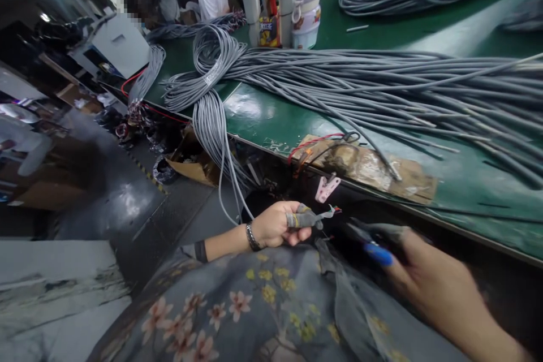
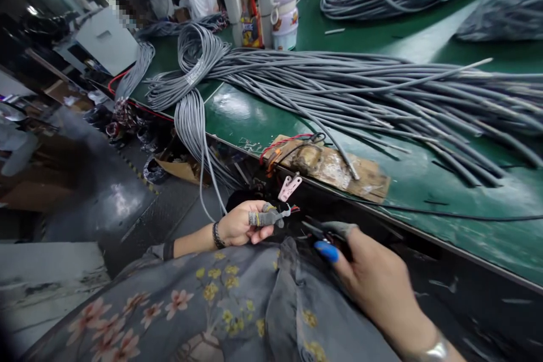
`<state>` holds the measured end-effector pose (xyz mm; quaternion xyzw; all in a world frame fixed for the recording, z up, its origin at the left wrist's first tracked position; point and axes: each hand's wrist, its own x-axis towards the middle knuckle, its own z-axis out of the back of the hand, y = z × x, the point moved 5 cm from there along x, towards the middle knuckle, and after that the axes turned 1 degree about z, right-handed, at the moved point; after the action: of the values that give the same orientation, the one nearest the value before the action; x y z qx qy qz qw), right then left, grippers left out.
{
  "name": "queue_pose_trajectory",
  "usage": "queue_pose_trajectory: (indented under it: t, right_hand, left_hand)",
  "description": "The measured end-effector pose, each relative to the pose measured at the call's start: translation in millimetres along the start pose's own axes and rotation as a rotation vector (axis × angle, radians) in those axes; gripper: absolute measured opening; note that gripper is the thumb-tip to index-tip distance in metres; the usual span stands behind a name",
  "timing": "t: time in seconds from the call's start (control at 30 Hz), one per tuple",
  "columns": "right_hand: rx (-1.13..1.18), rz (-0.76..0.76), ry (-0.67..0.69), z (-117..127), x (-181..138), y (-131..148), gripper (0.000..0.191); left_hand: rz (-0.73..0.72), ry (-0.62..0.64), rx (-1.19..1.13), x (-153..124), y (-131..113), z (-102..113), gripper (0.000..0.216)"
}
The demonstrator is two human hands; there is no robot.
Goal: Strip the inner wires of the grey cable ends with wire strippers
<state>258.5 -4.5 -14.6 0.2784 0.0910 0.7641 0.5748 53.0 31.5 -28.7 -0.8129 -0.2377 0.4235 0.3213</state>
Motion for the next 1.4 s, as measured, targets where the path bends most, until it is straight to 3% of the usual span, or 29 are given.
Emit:
queue_pose_trajectory:
  t: [0.03, 0.13, 0.43, 0.6, 0.8, 1.0, 1.23, 1.4]
  right_hand:
    - [0.051, 0.086, 0.030, -3, 3, 15, 0.043]
    - [0.050, 0.162, -0.015, -1, 14, 37, 0.048]
    - [-0.043, 0.274, -0.072, 0, 19, 50, 0.043]
    - [-0.044, 0.253, -0.006, -5, 20, 52, 0.039]
    - [0.354, 0.057, 0.147, -18, 21, 40, 0.037]
    - [0.748, -0.312, 0.083, -28, 30, 34, 0.036]
    - [0.960, -0.477, 0.154, -39, 30, 38, 0.038]
    - [1.260, -0.609, 0.249, -49, 29, 42, 0.046]
  left_hand:
    - [0.001, 0.003, 0.001, 0, 0, -1, 0.044]
    - [-0.003, 0.000, 0.018, -2, 0, -2, 0.043]
    - [-0.016, -0.085, 0.122, -7, -1, -4, 0.053]
    - [-0.073, -0.112, 0.207, -9, -2, -7, 0.054]
    - [-0.079, -0.104, 0.200, -8, 1, -4, 0.058]
    - [-0.075, -0.126, 0.240, -7, 4, -5, 0.063]
    - [-0.151, -0.153, 0.305, -5, 4, -6, 0.051]
    - [-0.143, -0.117, 0.232, -3, -1, -9, 0.055]
